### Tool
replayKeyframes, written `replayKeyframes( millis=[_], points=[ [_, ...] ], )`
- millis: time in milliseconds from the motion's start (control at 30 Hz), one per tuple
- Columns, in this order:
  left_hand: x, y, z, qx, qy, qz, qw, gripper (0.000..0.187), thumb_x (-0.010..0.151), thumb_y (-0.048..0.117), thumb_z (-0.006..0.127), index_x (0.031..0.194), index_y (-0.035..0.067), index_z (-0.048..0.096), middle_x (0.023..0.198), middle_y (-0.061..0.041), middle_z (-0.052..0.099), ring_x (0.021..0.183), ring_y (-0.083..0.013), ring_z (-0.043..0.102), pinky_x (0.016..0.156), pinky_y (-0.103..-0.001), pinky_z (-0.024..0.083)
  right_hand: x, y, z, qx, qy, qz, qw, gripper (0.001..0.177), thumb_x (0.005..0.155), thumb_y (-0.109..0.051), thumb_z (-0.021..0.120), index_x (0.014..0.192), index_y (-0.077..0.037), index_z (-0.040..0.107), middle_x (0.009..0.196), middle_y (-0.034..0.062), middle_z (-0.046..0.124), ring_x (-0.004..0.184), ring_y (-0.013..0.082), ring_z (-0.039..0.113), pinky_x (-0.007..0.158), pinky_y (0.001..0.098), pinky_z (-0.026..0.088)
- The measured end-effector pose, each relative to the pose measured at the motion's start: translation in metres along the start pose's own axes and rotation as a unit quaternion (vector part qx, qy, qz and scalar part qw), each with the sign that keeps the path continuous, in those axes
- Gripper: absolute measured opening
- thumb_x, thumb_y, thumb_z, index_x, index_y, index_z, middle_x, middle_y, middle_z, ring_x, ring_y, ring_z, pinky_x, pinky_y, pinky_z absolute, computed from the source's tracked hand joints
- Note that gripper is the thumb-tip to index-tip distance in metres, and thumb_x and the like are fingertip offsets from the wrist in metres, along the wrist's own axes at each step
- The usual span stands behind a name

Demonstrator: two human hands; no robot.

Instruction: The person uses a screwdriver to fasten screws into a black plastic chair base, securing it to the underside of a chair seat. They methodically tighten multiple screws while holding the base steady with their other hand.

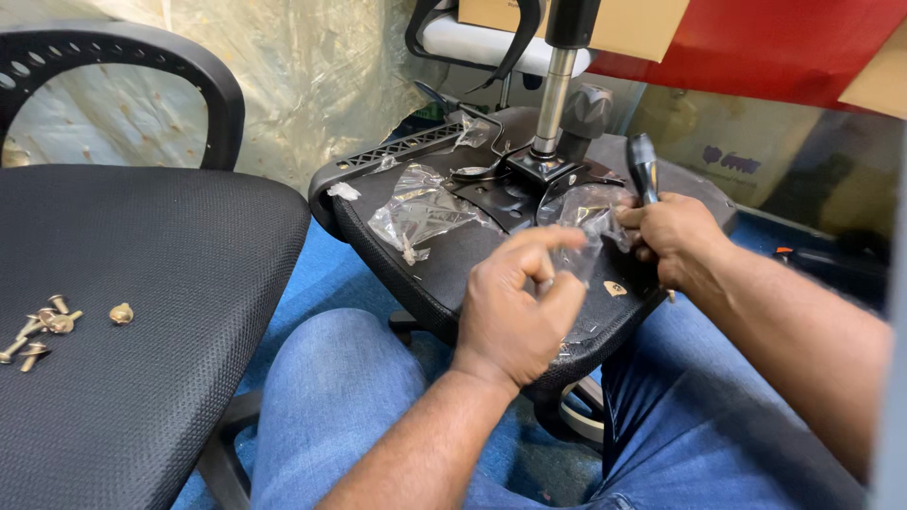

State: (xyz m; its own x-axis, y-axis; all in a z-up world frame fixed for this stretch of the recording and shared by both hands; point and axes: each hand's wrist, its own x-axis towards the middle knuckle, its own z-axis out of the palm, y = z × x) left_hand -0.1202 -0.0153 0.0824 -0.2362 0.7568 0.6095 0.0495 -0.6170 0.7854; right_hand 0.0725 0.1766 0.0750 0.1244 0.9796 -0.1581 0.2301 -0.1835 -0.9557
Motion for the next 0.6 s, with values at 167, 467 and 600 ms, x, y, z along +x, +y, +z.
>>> replayKeyframes(
  millis=[167,467,600],
  points=[
    [0.010,-0.012,0.008,-0.103,0.124,-0.248,0.955,0.028,0.088,0.016,0.071,0.063,0.007,0.061,0.071,-0.012,0.075,0.061,-0.0134,0.066,0.063,-0.031,0.052,-0.027,0.004,-0.001,0.170,-0.031,-0.051,0.984,0.009,0.092,-0.009,0.066,0.097,-0.015,0.061,0.073,-0.0028,0.058,0.057,0.0094,0.050,0.045,0.0266,0.032],
    [0.018,-0.034,0.022,-0.129,0.153,-0.278,0.939,0.039,0.081,0.034,0.084,0.104,0.012,0.061,0.090,0.002,0.066,0.077,-0.0077,0.059,0.069,-0.027,0.050,-0.133,-0.051,0.029,0.160,-0.204,-0.147,0.954,0.015,0.089,-0.008,0.067,0.098,-0.016,0.059,0.074,-0.0003,0.059,0.056,0.0109,0.052,0.045,0.0265,0.036],
    [0.028,-0.026,0.007,-0.330,0.107,-0.314,0.884,0.053,0.086,0.060,0.068,0.111,0.013,0.064,0.094,-0.001,0.066,0.078,-0.0113,0.062,0.065,-0.031,0.048,-0.173,-0.077,0.048,0.090,-0.348,-0.209,0.909,0.017,0.090,-0.009,0.071,0.105,-0.010,0.063,0.081,-0.0003,0.065,0.068,0.0099,0.059,0.055,0.0257,0.046]
  ],
)
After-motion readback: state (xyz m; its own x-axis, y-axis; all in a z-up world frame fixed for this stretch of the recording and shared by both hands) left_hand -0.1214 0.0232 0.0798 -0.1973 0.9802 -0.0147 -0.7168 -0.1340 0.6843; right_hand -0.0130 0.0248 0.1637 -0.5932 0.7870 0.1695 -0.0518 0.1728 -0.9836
